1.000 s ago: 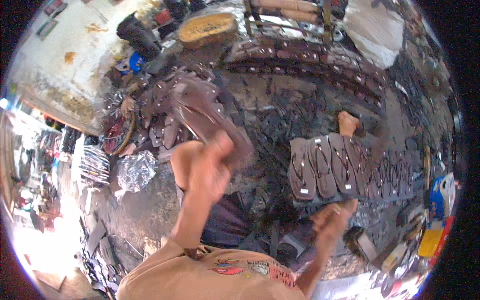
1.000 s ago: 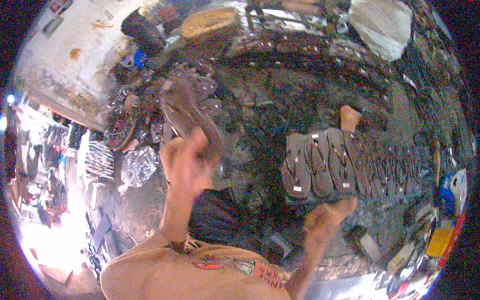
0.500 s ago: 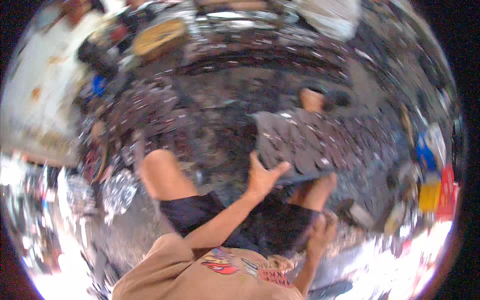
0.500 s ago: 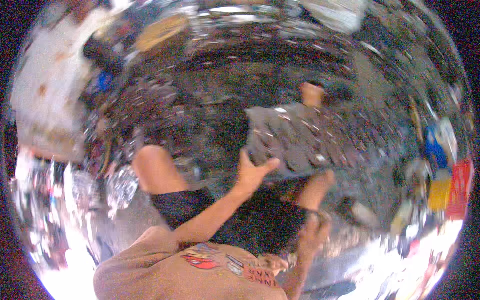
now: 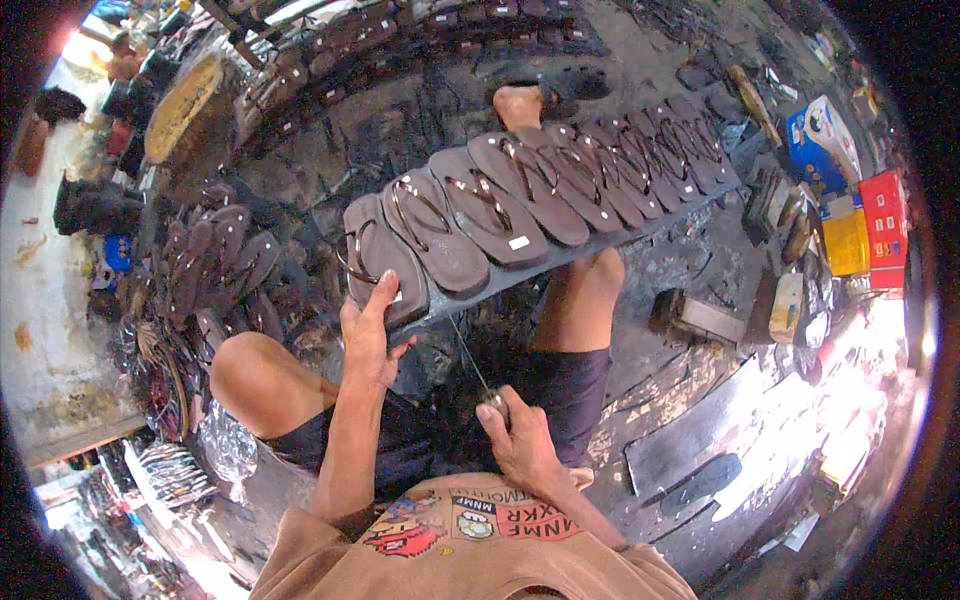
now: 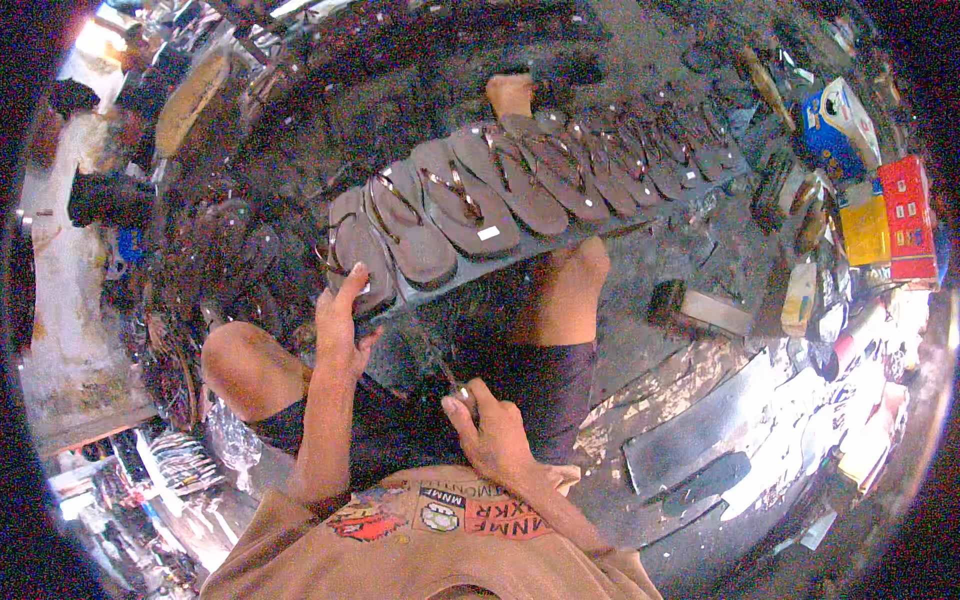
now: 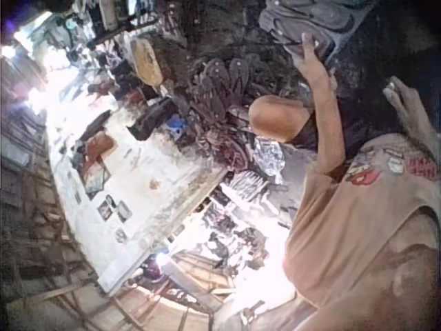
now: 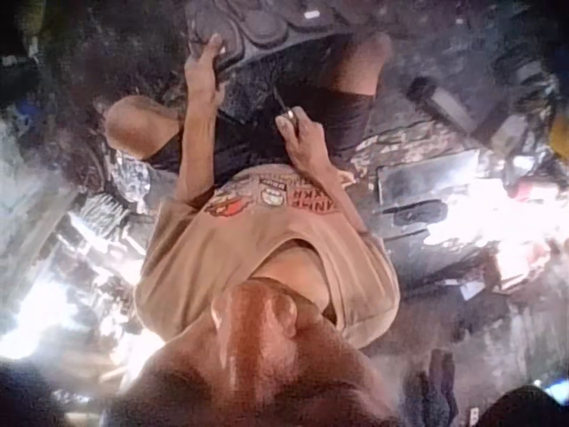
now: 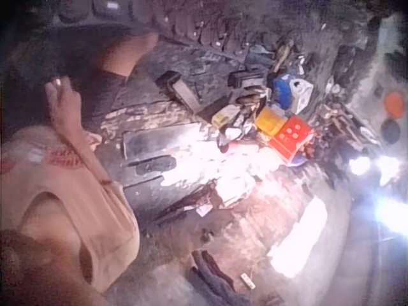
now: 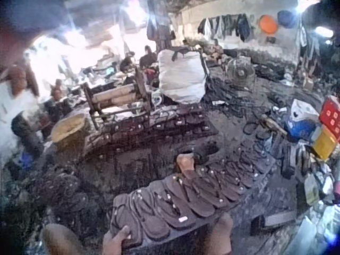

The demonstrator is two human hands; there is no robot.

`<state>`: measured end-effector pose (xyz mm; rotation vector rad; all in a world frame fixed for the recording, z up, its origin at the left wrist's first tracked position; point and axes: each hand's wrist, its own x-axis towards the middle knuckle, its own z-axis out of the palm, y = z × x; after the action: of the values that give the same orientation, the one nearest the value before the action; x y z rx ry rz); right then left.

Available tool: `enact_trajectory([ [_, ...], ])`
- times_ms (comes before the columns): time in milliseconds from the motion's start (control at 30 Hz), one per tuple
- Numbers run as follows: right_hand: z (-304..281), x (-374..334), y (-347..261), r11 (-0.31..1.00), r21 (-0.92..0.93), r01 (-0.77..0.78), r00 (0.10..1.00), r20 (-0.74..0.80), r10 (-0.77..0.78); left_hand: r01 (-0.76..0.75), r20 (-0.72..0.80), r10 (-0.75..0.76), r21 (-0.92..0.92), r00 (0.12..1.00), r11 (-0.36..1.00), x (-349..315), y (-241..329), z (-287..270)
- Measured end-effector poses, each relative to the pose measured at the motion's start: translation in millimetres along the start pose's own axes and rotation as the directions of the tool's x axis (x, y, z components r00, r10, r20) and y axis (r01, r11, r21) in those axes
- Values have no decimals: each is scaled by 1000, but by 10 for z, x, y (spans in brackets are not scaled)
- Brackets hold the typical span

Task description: The person trims the edges of brown flip-flops using a knife. They pick up each sandal from a tray, scrape the edges, and place it back down, repeating the process for multiple sandals.

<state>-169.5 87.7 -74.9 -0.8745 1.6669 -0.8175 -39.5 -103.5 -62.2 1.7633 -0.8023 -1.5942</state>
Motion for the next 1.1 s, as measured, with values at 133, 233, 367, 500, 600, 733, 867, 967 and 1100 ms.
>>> enact_trajectory([
  [133,163,370,137,993,-117,5,1000,16,-3,19,12,-19,-6,1000,1000,19,-78,-2],
  [233,204,819,82,987,-159,22,1000,-14,-25,31,-13,-31,-26,999,999,-69,-65,86],
  [367,265,1344,273,956,-282,77,996,71,-60,36,55,-31,-91,998,995,54,-169,33],
  [500,312,1627,507,920,-46,388,922,15,-388,45,-67,-53,-116,996,992,18,-79,116],
  [600,384,1849,610,889,-134,437,899,83,-429,64,-10,-66,-138,998,988,114,-119,39],
  [733,508,1879,605,864,-129,486,873,26,-487,83,-12,-85,-135,996,987,129,-138,44],
  [867,353,2058,618,859,-90,504,853,208,-479,72,-45,-79,-141,996,987,94,-66,74],
  [967,584,2010,708,699,-395,596,796,174,-580,47,-22,-51,-152,998,987,75,-88,95],
  [1100,691,2055,745,791,-238,563,826,133,-547,35,-12,-37,-177,999,984,98,-144,114],
])
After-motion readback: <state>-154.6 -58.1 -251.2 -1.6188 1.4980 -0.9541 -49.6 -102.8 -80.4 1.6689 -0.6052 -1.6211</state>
